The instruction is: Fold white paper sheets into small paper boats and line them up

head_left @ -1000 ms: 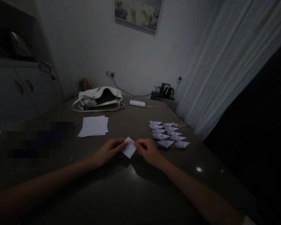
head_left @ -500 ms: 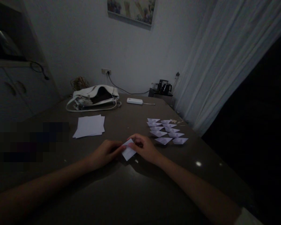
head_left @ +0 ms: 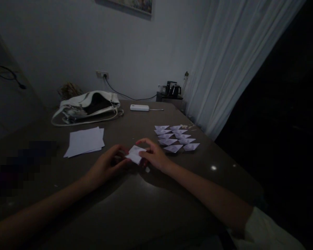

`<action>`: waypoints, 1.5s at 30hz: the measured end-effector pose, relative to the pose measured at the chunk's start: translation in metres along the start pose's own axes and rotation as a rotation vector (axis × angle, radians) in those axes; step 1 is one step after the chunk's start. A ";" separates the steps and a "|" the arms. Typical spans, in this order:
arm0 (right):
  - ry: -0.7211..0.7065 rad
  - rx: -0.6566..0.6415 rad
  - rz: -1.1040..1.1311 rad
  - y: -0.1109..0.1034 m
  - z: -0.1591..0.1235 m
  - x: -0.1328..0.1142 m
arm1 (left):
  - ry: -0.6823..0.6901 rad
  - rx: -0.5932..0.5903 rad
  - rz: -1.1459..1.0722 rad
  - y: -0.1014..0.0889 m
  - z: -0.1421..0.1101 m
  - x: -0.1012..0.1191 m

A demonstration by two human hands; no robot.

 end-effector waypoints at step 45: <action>-0.266 -0.581 -0.985 -0.007 -0.020 -0.039 | 0.482 -0.359 0.659 0.000 -0.006 0.020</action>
Point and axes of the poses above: each hand's wrist, its own z-axis towards the middle knuckle, its own y-axis out of the palm, x = y × z, the point moved 2 cm from there along z, towards the middle knuckle, and after that the axes turned 6 degrees about -x, right-handed, at the moved point
